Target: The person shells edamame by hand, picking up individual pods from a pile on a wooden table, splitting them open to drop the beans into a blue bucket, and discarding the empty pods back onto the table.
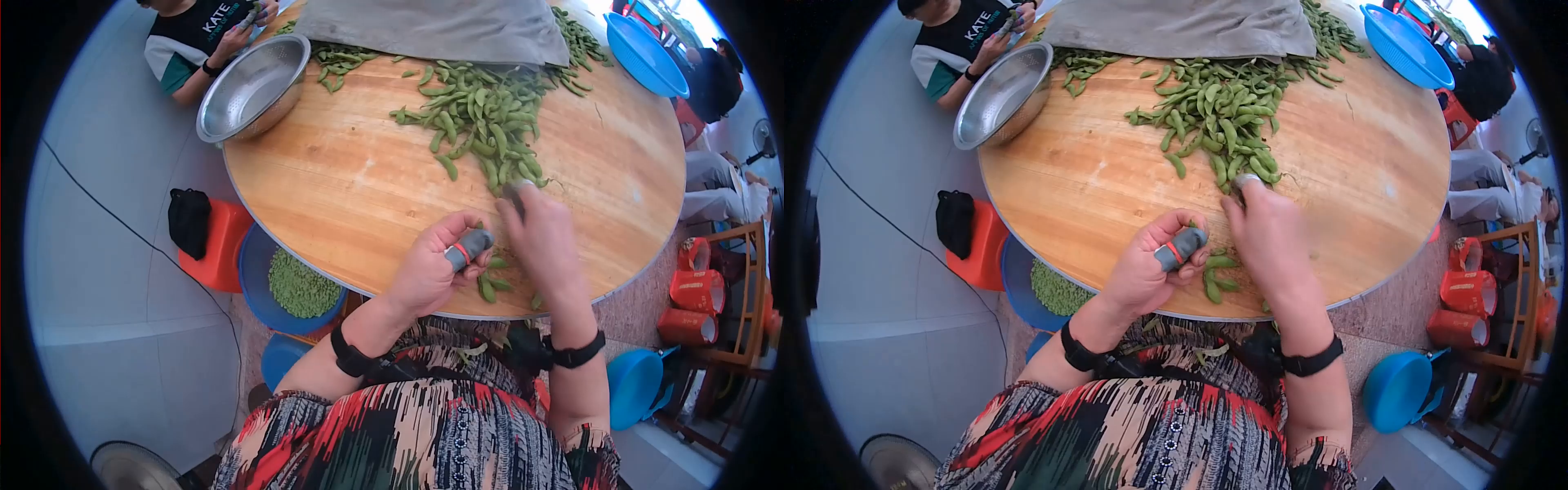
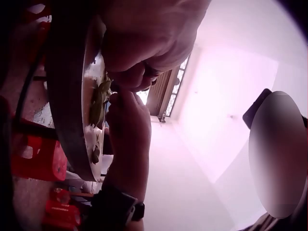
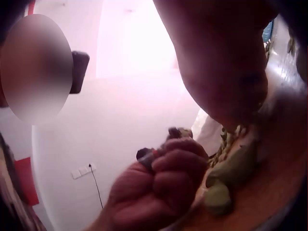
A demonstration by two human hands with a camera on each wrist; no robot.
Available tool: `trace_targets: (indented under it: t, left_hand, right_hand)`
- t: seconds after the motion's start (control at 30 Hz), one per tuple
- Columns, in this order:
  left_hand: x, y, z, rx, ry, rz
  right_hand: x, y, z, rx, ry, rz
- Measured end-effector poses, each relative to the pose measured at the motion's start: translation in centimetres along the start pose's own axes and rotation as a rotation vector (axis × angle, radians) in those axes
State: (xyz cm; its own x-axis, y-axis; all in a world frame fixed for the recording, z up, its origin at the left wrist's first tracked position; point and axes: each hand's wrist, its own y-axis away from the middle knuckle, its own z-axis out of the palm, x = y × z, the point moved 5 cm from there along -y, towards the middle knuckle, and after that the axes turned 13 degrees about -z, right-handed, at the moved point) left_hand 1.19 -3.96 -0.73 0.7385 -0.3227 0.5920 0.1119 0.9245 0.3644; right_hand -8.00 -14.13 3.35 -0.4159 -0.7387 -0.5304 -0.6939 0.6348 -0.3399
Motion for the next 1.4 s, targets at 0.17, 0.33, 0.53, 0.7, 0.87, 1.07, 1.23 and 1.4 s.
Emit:
trace_targets:
  t: [0.17, 0.33, 0.53, 0.7, 0.87, 1.07, 1.23, 1.4]
  left_hand:
    - [-0.4, 0.9, 0.0, 0.019, -0.065, 0.041]
    - [-0.2, 1.1, 0.3, 0.173, -0.524, 0.234]
    - [0.2, 2.1, 1.8, 0.017, -0.571, -0.059]
    - [0.7, 0.9, 1.2, -0.018, -0.165, 0.002]
    - [-0.2, -0.4, 1.0, 0.004, -0.078, -0.033]
    - [0.8, -0.2, 1.7, 0.027, 0.002, 0.115]
    - [0.8, 0.1, 1.5, 0.095, -0.124, 0.129]
    - [0.4, -0.1, 1.2, -0.011, -0.095, 0.116]
  right_hand:
    - [-0.8, -1.1, 1.7, -0.068, 0.239, -0.139]
    - [-0.3, -0.6, 1.6, -0.072, 0.191, -0.106]
    - [2.1, 2.3, 0.1, -0.052, -0.49, 0.147]
    - [1.7, 5.3, 0.7, -0.153, -1.477, 0.549]
    - [0.2, 5.7, 1.3, -0.241, -1.642, 0.552]
    - [-1.3, 5.8, 0.4, -0.211, -1.424, 0.437]
    - [-0.6, 5.9, 1.0, -0.283, -1.396, 0.448]
    - [-1.1, 5.7, 1.2, -0.255, -1.62, 0.509]
